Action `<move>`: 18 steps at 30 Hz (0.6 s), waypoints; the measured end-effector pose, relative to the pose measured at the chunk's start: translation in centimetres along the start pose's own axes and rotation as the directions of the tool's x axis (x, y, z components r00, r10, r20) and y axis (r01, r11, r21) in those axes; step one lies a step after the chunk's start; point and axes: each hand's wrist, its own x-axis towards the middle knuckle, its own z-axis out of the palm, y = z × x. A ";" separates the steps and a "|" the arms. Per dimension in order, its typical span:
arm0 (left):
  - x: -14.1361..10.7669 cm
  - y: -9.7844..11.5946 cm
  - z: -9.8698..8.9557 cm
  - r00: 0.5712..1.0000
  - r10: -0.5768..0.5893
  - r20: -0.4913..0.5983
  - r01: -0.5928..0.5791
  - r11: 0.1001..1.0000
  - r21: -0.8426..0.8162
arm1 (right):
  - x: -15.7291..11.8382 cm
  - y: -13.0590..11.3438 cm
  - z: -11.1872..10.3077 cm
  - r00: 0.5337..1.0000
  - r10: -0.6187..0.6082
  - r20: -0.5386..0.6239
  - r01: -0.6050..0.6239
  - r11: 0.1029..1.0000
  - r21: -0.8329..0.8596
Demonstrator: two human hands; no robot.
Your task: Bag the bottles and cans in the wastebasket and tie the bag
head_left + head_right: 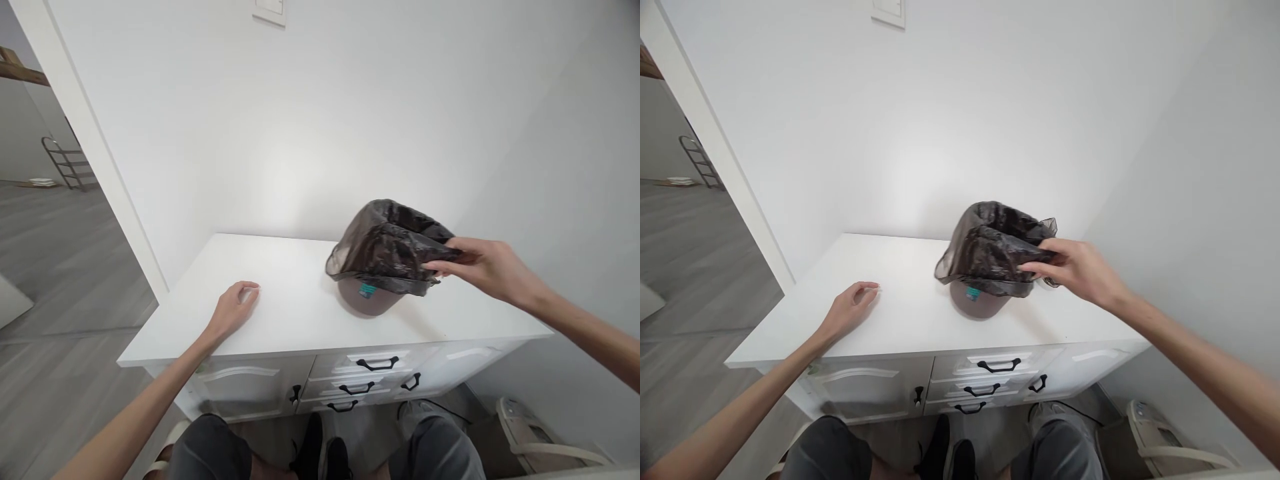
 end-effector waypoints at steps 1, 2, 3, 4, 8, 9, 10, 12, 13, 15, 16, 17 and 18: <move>0.0 0.0 0.1 1.000 0.003 0.006 -0.003 1.000 0.011 | -0.8 1.2 -1.0 0.999 0.044 0.003 -0.044 0.999 -0.011; 0.0 0.0 0.1 1.000 0.007 0.013 -0.007 1.000 0.022 | -1.6 2.5 -2.0 0.996 0.084 -0.006 -0.085 0.996 -0.031; 0.1 0.1 0.1 1.000 0.011 0.016 -0.011 0.999 0.034 | -2.4 3.9 -2.8 0.993 0.116 -0.025 -0.118 0.991 -0.061; 0.1 0.1 0.2 1.000 0.016 0.015 -0.017 0.999 0.045 | -3.1 5.3 -3.6 0.988 0.150 -0.042 -0.153 0.984 -0.095; 0.1 0.4 0.1 0.999 0.032 0.005 -0.032 0.996 0.079 | -5.7 10.0 -5.4 0.944 0.328 -0.040 -0.329 0.924 -0.195; 0.1 0.5 0.1 1.000 0.030 0.006 -0.030 0.996 0.086 | -6.3 10.9 -5.6 0.930 0.367 -0.028 -0.365 0.908 -0.205; 0.1 0.6 0.0 1.000 0.025 0.007 -0.026 0.996 0.091 | -6.8 11.7 -5.7 0.917 0.398 -0.022 -0.393 0.895 -0.210; 0.0 0.8 0.0 1.000 0.016 0.013 -0.017 0.995 0.097 | -7.7 13.1 -5.7 0.897 0.441 -0.016 -0.433 0.874 -0.221; 0.0 0.9 0.0 1.000 0.012 0.016 -0.013 0.995 0.099 | -8.1 13.7 -5.7 0.890 0.456 -0.031 -0.450 0.862 -0.232; -0.1 1.2 0.0 1.000 0.007 0.021 -0.009 0.994 0.106 | -8.7 14.9 -5.7 0.879 0.471 -0.075 -0.474 0.841 -0.263; -0.2 1.3 -0.1 1.000 0.006 0.023 -0.009 0.994 0.110 | -8.9 15.4 -5.7 0.879 0.468 -0.088 -0.473 0.838 -0.271; -0.2 1.5 -0.1 1.000 0.006 0.024 -0.009 0.993 0.115 | -9.0 15.8 -5.7 0.886 0.455 -0.093 -0.462 0.844 -0.272; -0.3 1.6 -0.1 1.000 0.005 0.024 -0.008 0.993 0.119 | -9.1 16.0 -5.7 0.895 0.436 -0.096 -0.445 0.854 -0.268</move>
